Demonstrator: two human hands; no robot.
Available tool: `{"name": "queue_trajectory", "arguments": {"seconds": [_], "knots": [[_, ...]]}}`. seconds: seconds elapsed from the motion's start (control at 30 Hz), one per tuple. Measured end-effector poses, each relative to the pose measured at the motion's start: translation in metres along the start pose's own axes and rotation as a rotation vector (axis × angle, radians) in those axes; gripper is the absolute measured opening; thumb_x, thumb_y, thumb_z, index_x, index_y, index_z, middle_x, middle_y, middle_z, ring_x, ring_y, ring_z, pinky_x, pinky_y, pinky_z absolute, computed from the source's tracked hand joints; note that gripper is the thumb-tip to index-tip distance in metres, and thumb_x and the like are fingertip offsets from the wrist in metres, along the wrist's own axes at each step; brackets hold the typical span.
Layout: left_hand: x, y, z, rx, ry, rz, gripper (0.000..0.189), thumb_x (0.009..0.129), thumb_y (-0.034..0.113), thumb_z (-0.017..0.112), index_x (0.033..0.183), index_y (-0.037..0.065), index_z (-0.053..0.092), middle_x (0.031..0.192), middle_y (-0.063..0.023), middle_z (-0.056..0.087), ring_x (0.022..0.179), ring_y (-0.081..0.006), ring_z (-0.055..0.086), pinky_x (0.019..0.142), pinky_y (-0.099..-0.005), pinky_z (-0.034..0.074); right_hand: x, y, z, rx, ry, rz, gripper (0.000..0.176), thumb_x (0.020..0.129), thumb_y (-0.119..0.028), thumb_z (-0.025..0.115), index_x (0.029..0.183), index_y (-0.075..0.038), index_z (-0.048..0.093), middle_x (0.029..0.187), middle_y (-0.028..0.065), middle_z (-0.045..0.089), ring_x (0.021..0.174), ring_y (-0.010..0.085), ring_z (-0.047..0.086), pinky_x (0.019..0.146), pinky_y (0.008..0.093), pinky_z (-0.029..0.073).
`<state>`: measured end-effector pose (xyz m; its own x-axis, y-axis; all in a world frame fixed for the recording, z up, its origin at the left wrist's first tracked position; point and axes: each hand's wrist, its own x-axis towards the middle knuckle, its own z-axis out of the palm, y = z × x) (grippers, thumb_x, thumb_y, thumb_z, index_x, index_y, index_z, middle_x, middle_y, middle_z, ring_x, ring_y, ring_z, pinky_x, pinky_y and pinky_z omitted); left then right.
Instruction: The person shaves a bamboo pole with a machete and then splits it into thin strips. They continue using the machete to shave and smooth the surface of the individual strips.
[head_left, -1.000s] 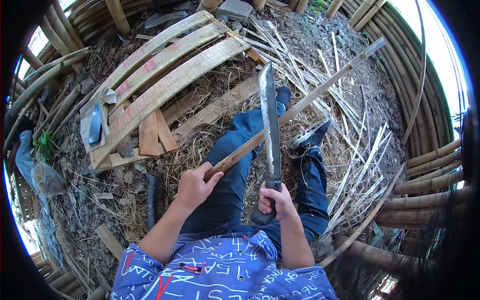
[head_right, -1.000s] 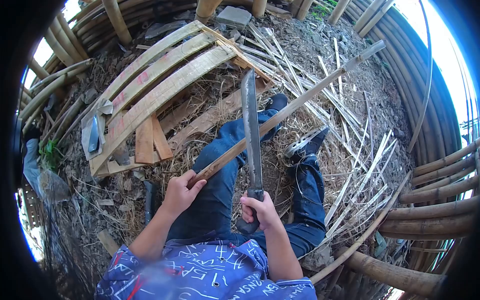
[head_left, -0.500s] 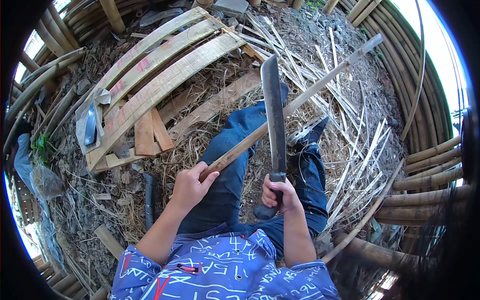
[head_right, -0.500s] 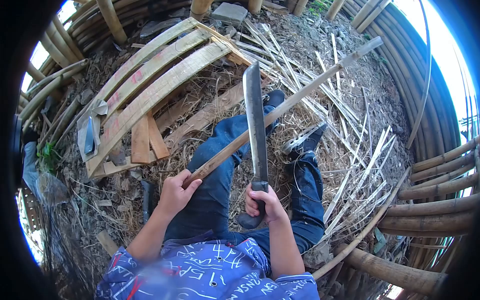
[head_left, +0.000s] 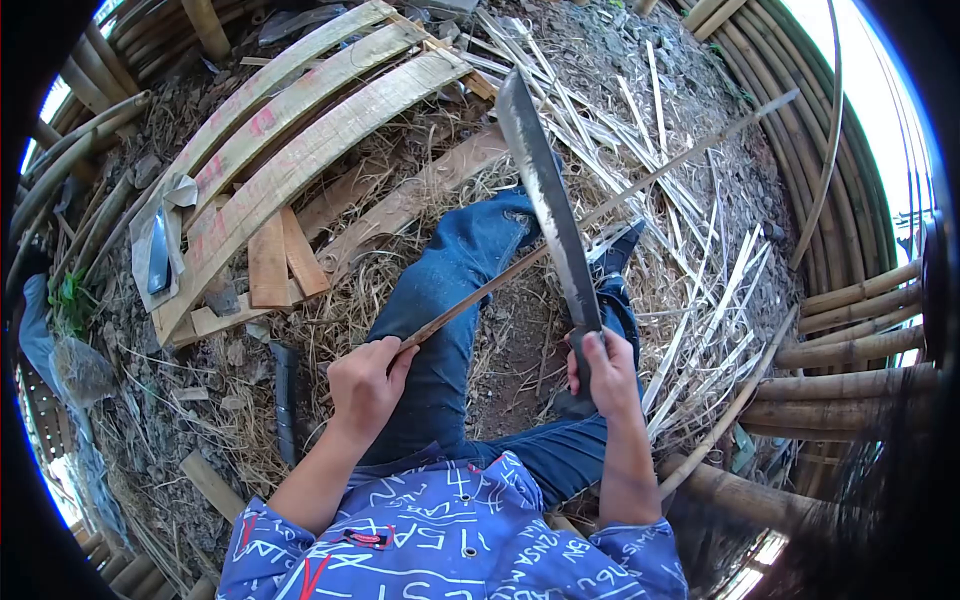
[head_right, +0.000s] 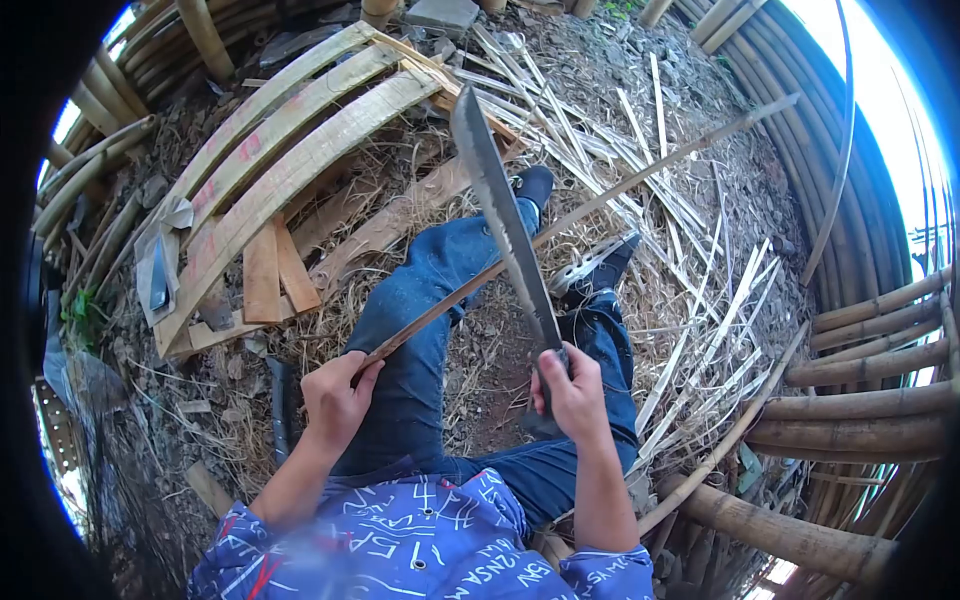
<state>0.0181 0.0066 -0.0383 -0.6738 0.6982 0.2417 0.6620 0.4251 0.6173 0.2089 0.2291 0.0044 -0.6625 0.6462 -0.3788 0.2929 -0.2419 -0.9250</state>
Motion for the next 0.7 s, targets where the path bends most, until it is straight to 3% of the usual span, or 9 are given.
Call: {"name": "queue_trajectory", "arguments": {"seconds": [0.07, 0.13, 0.27, 0.33, 0.7], "knots": [[0.0, 0.0, 0.002, 0.014, 0.0, 0.011, 0.015, 0.077, 0.01, 0.073, 0.079, 0.003, 0.06, 0.069, -0.014, 0.062, 0.061, -0.0323, 0.061, 0.052, -0.0383, 0.046, 0.0, -0.008, -0.01, -0.057, 0.018, -0.007, 0.042, 0.101, -0.037, 0.045, 0.097, 0.003, 0.057, 0.064, 0.0045, 0.056, 0.047, 0.0085, 0.051, 0.042, 0.0226, 0.04], [0.0, -0.002, 0.005, 0.053, 0.072, 0.073, 0.018, 0.081, 0.016, 0.07, 0.076, 0.008, 0.055, 0.062, -0.0075, 0.054, 0.056, -0.0268, 0.058, 0.048, -0.0381, 0.043, 0.004, -0.005, -0.02, -0.063, 0.046, -0.011, 0.046, 0.1, -0.041, 0.044, 0.1, 0.004, 0.057, 0.063, 0.0048, 0.055, 0.046, 0.0092, 0.051, 0.041, 0.0229, 0.04], [-0.003, -0.001, 0.004, 0.079, 0.027, 0.065, 0.017, 0.081, 0.016, 0.07, 0.079, 0.008, 0.055, 0.063, -0.0068, 0.053, 0.057, -0.0263, 0.057, 0.049, -0.0384, 0.043, 0.004, -0.007, -0.018, 0.042, 0.106, 0.044, 0.05, 0.1, -0.045, 0.043, 0.099, 0.003, 0.056, 0.062, 0.0051, 0.054, 0.045, 0.0102, 0.05, 0.04, 0.0237, 0.041], [-0.002, 0.002, 0.001, 0.082, -0.043, 0.016, 0.015, 0.079, 0.008, 0.07, 0.082, 0.003, 0.056, 0.07, -0.0126, 0.059, 0.064, -0.0321, 0.06, 0.053, -0.0399, 0.046, 0.005, -0.006, -0.013, 0.104, 0.077, 0.108, 0.053, 0.099, -0.049, 0.042, 0.096, 0.002, 0.054, 0.06, 0.0054, 0.052, 0.043, 0.0112, 0.05, 0.039, 0.0246, 0.041], [0.001, 0.0, 0.001, 0.119, -0.055, 0.043, 0.016, 0.078, 0.01, 0.071, 0.081, 0.005, 0.057, 0.067, -0.011, 0.056, 0.06, -0.0303, 0.058, 0.051, -0.0401, 0.044, -0.005, -0.007, -0.022, 0.17, 0.06, 0.244, 0.056, 0.098, -0.054, 0.039, 0.093, 0.0, 0.051, 0.058, 0.0048, 0.049, 0.041, 0.0133, 0.048, 0.038, 0.0282, 0.041]]}}
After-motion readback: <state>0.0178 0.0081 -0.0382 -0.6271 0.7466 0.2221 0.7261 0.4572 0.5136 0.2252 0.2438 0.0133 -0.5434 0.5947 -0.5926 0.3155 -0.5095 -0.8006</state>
